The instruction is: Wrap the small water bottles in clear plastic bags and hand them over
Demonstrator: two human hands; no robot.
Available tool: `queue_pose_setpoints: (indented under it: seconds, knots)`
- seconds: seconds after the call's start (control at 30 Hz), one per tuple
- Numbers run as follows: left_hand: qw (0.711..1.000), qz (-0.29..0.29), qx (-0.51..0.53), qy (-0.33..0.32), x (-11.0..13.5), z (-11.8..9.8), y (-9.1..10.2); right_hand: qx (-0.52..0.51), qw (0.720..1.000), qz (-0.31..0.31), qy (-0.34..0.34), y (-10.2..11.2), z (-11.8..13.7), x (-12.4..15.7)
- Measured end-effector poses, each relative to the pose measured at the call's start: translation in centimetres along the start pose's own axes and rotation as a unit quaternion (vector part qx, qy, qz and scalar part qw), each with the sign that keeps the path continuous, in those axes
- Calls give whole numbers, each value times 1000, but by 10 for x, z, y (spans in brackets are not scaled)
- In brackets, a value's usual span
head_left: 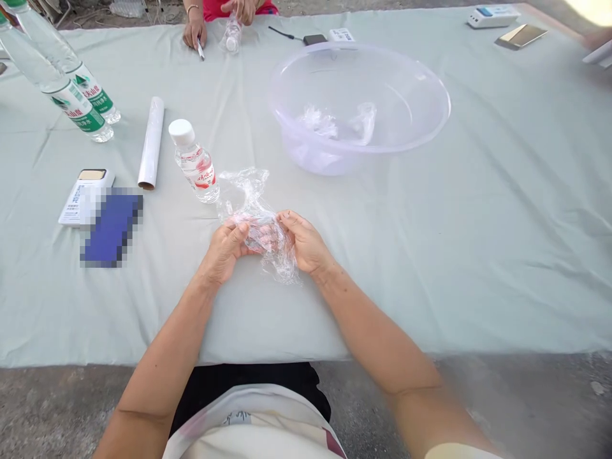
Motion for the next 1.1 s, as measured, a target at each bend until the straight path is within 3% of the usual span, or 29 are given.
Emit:
queue_pose_setpoints:
  seconds: [0.07,0.13,0.23,0.3,0.43,0.53,0.63,0.7,0.8,0.93,1.0,1.1]
  knots:
    - [999,-34,-29,13,0,3,5,27,999,-14,22,3,3,0]
    - [994,-97,-41,11,0,3,16,89,988,-74,101,14,18,3]
    - [988,-143,-53,-2,2,0,22,200,932,-156,261,21,51,22]
    - [987,-139,-78,-12,2,-2,21,251,910,-133,303,9,57,33]
    - [993,-79,-85,-30,3,-5,10,330,897,-62,286,-16,42,37]
    - [995,-43,-80,-43,3,-7,4,302,920,-50,246,-15,31,28]
    - [992,-55,-99,-56,2,-11,8,222,958,-45,178,-5,26,17]
    - [990,-87,-94,-56,2,-13,14,187,968,-50,157,2,27,12]
    - [992,-99,-63,-53,3,-15,17,164,974,-34,155,1,28,12]
    - [994,-30,-96,-52,6,-12,1,154,978,40,134,-17,16,15]
    - [990,-26,-123,-57,6,-10,-1,156,977,62,130,-23,11,16]
    - [987,-48,-131,-75,5,-12,4,166,976,46,134,-20,12,14]
Point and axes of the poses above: each hand's wrist, its own x-axis away from the middle knuckle, its own y-axis out of the back of the hand, z = x × y, the point moved 9 cm from there along -x, towards the middle knuckle, and after that the axes turned 6 degrees about -z, right-handed, at the moved point
